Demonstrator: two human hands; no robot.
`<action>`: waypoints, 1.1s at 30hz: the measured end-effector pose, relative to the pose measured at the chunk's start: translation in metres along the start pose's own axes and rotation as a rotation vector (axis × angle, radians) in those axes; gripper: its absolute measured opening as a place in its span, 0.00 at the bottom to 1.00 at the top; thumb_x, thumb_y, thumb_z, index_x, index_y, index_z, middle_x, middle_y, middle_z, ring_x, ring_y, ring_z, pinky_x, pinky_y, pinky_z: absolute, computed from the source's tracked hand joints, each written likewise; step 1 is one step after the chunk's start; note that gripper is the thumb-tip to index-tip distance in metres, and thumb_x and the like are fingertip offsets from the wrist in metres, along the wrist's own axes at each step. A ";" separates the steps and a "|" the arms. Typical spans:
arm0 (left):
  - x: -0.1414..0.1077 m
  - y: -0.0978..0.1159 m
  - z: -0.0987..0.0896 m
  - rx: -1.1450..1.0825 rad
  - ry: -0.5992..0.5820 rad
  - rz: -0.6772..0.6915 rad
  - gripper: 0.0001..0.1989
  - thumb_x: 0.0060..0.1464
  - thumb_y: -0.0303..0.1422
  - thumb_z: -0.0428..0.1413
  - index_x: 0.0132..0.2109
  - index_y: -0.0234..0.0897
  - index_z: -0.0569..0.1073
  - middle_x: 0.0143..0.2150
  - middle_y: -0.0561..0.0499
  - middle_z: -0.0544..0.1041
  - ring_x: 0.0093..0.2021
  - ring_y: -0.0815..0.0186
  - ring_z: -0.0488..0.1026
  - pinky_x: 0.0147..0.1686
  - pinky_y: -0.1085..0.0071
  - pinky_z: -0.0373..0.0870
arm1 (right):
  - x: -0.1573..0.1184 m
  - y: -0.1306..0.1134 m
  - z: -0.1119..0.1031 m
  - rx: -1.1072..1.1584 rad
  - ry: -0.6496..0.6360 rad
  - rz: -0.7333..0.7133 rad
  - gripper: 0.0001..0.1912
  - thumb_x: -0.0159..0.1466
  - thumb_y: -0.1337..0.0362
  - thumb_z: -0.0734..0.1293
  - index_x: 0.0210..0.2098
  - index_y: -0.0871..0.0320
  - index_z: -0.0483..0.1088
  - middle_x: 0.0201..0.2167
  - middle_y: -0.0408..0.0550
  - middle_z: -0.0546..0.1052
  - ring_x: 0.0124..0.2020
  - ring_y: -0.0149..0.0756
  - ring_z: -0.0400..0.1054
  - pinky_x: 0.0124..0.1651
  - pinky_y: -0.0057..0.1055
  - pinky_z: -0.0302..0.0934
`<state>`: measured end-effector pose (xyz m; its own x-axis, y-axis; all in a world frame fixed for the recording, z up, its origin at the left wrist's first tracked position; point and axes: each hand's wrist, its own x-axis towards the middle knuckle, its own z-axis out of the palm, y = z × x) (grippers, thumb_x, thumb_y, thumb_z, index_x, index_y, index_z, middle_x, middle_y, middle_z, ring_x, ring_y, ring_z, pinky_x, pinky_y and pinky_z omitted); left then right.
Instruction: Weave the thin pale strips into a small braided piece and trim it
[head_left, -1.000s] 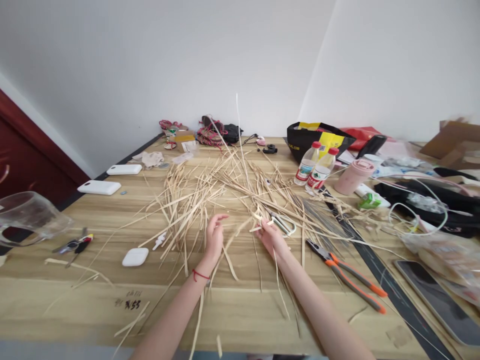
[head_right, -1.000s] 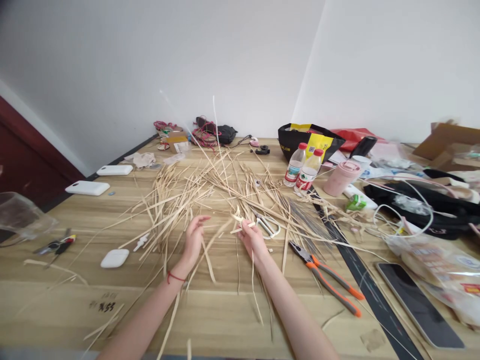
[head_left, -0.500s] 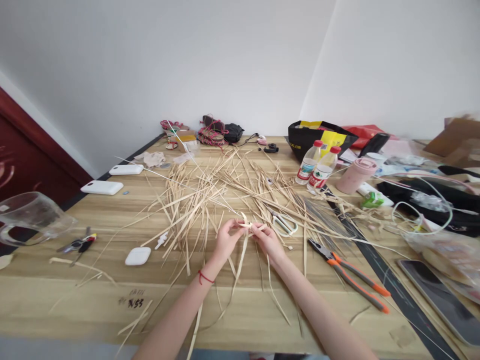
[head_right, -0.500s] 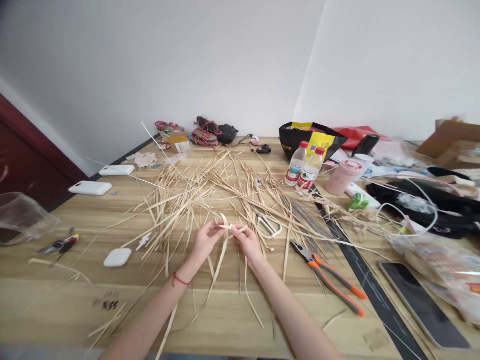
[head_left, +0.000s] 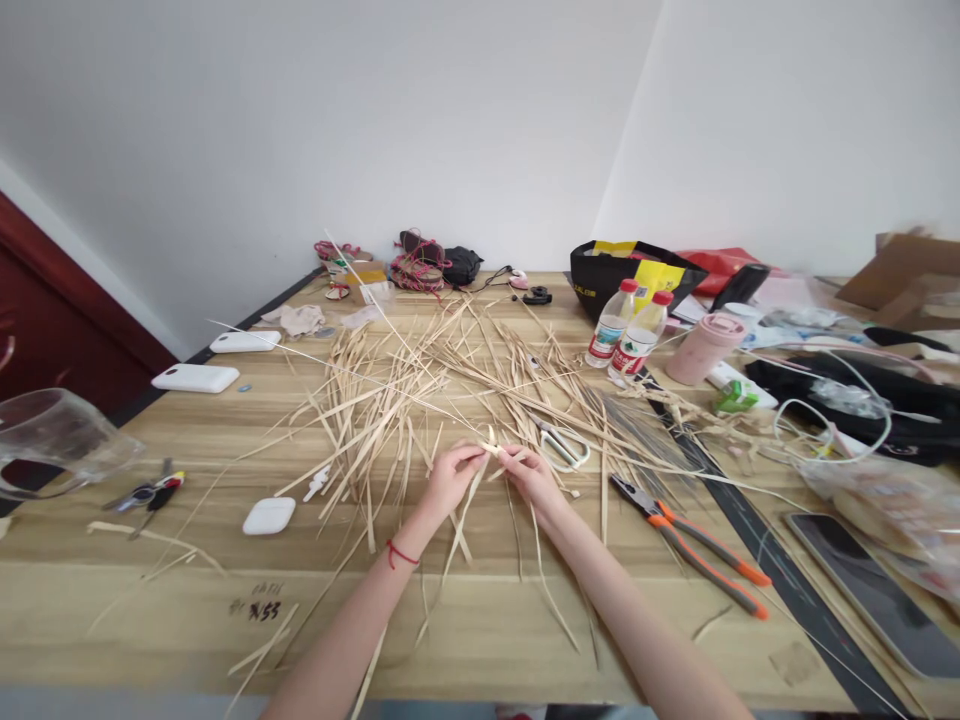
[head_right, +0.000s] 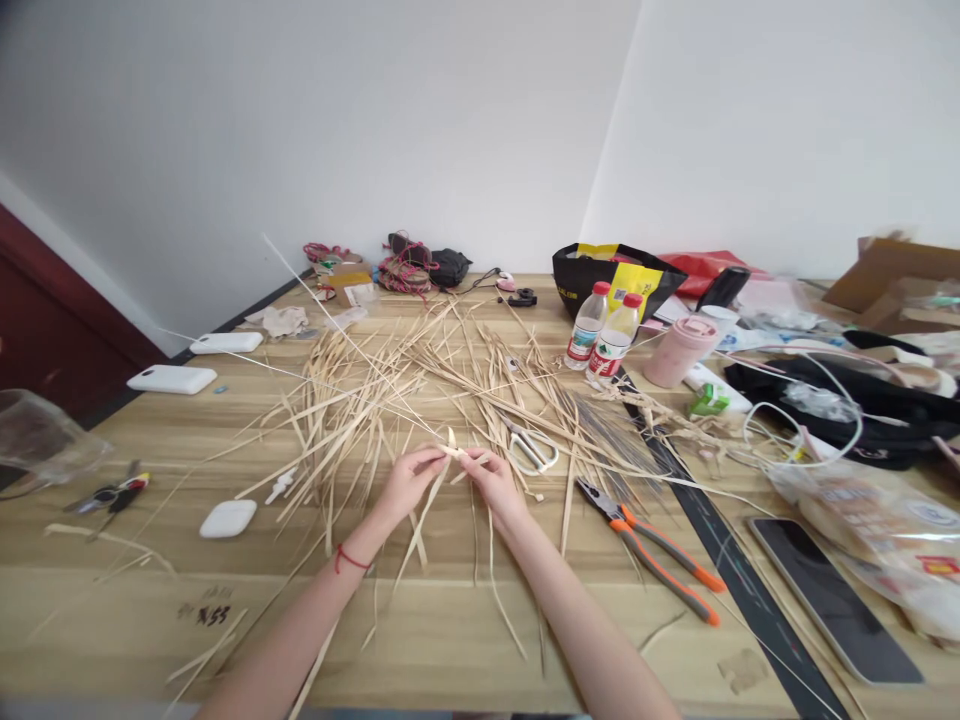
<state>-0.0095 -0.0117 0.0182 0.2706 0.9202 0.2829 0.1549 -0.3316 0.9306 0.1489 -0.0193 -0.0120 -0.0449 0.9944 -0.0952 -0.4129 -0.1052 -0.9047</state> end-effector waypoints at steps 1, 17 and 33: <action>-0.001 0.001 0.001 0.003 -0.006 0.004 0.10 0.52 0.34 0.53 0.40 0.38 0.76 0.40 0.46 0.74 0.43 0.61 0.70 0.47 0.64 0.66 | 0.001 0.002 0.000 0.041 0.006 0.013 0.13 0.45 0.55 0.74 0.27 0.54 0.74 0.29 0.43 0.75 0.31 0.34 0.66 0.37 0.30 0.59; -0.006 0.019 -0.004 0.044 -0.229 -0.046 0.11 0.49 0.34 0.56 0.41 0.38 0.73 0.33 0.51 0.74 0.35 0.66 0.71 0.39 0.69 0.68 | 0.004 -0.007 -0.001 0.215 0.001 0.015 0.14 0.46 0.55 0.74 0.28 0.55 0.72 0.25 0.43 0.73 0.28 0.32 0.65 0.34 0.29 0.60; -0.007 0.007 0.014 -0.252 0.119 -0.109 0.20 0.49 0.33 0.57 0.49 0.37 0.62 0.30 0.52 0.75 0.33 0.66 0.74 0.39 0.67 0.70 | -0.008 -0.003 0.011 0.027 0.055 -0.053 0.10 0.46 0.59 0.74 0.28 0.54 0.76 0.32 0.45 0.76 0.33 0.36 0.68 0.41 0.34 0.60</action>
<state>0.0029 -0.0235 0.0199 0.1502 0.9703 0.1897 -0.0682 -0.1813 0.9811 0.1401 -0.0267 -0.0043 0.0272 0.9971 -0.0711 -0.4378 -0.0521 -0.8976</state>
